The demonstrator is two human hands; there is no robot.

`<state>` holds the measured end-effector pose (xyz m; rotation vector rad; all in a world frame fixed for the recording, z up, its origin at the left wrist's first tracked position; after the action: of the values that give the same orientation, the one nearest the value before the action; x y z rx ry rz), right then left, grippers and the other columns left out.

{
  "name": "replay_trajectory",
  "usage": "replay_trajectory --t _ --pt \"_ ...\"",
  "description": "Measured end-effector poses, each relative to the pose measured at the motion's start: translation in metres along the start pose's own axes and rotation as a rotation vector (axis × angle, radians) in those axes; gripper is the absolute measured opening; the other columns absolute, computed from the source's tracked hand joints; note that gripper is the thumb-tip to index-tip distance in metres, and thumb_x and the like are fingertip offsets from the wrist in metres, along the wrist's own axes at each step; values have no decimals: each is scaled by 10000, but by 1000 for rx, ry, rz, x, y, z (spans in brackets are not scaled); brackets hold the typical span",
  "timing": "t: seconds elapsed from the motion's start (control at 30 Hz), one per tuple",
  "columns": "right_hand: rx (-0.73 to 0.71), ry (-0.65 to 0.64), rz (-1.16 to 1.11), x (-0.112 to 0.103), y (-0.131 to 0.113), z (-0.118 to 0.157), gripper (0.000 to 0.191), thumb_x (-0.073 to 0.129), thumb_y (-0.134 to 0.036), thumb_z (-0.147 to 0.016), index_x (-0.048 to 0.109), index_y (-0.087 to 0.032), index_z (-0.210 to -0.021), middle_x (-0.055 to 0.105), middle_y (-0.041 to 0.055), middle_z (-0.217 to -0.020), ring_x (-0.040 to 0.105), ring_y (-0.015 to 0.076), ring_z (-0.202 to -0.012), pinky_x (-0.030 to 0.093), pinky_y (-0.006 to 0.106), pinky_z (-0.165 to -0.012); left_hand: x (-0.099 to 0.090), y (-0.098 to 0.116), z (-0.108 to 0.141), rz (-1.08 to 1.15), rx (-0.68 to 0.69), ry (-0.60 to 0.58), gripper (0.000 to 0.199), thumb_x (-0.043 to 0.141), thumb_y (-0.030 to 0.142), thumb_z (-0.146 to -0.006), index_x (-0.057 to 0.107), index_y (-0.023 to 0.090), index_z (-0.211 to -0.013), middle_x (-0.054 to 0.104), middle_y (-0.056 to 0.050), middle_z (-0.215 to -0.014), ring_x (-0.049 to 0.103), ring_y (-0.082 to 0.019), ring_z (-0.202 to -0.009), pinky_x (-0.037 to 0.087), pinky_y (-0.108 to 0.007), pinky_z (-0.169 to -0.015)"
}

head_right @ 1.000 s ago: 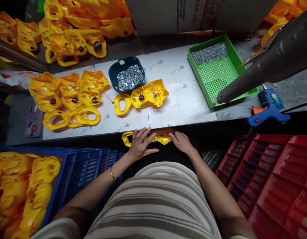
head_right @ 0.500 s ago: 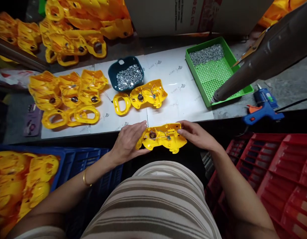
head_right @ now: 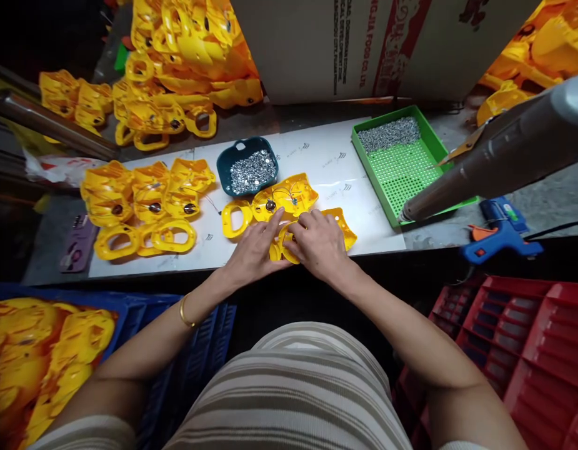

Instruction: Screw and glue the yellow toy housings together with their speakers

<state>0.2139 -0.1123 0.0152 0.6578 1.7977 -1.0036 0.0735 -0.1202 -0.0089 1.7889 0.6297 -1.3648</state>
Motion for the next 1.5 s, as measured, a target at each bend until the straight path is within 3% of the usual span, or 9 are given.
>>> replay_trajectory --t 0.13,0.27,0.4,0.53,0.7,0.9,1.1,1.3,1.5 --pt "87 39 -179 -10 13 1 163 568 -291 -892 684 -184 -850 675 71 -821 563 221 -813 383 338 -694 -1 -4 2 2 8 -35 1080 740 405 -787 14 198 -1559 582 -163 -1314 576 -308 -1087 429 -441 -931" --pt "382 153 -483 -32 61 28 112 589 -234 -811 684 -178 -831 690 28 -755 597 157 -677 426 282 -635 -1 -9 5 0 8 -110 1035 760 348 -774 94 222 -1557 583 -152 -1314 557 -309 -1116 415 -461 -967" --pt "588 178 -668 -25 94 59 176 631 -305 -791 727 -166 -843 726 47 -799 635 163 -702 471 282 -650 -5 -8 8 -28 36 -127 979 761 423 -771 189 233 -1542 589 -133 -1331 518 -322 -1184 385 -489 -1011" --pt "605 277 -801 -10 98 69 200 662 -336 -798 762 -180 -872 732 55 -866 649 164 -767 491 283 -686 -21 8 3 -69 69 91 769 736 538 -760 475 222 -1411 618 -130 -1293 524 -316 -1125 403 -468 -987" --pt "591 327 -880 -7 94 70 169 685 -334 -802 769 -193 -843 715 38 -820 636 151 -761 488 270 -685 -20 41 -24 -13 3 341 234 633 352 -893 710 243 -1086 624 -95 -1250 493 -268 -1135 408 -427 -977" --pt "527 311 -849 -18 92 70 195 666 -340 -834 769 -185 -890 671 31 -771 585 136 -707 436 263 -622 7 66 -59 107 -88 282 222 592 416 -914 729 270 -1011 584 -71 -1326 419 -280 -1256 329 -471 -1044" --pt "501 267 -841 -19 88 63 249 670 -420 -834 775 -201 -892 639 27 -730 545 130 -647 398 264 -562 8 67 -63 181 -164 247 203 576 394 -922 727 262 -892 598 -48 -1304 408 -268 -1285 305 -482 -1094" --pt "503 347 -724 -17 95 69 378 512 -436 -930 671 -193 -1172 635 85 -1022 592 134 -733 484 264 -594 9 62 -59 170 -274 253 181 558 321 -921 684 218 -841 521 -70 -1398 317 -285 -1378 255 -530 -1144" --pt "552 186 -891 10 94 77 433 477 -461 -944 587 -193 -1264 631 109 -1181 647 127 -693 585 322 -701 15 65 -61 160 -289 184 170 558 290 -912 663 193 -819 445 -104 -1476 257 -319 -1426 170 -599 -1155"
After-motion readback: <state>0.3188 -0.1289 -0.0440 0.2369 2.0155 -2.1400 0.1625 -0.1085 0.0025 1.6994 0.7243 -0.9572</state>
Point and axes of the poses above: each hand's wrist, its own z-axis away from the middle knuckle, its own x-axis out of the palm, y = z × x, the point moved 5 cm from there along -z, towards the middle knuckle
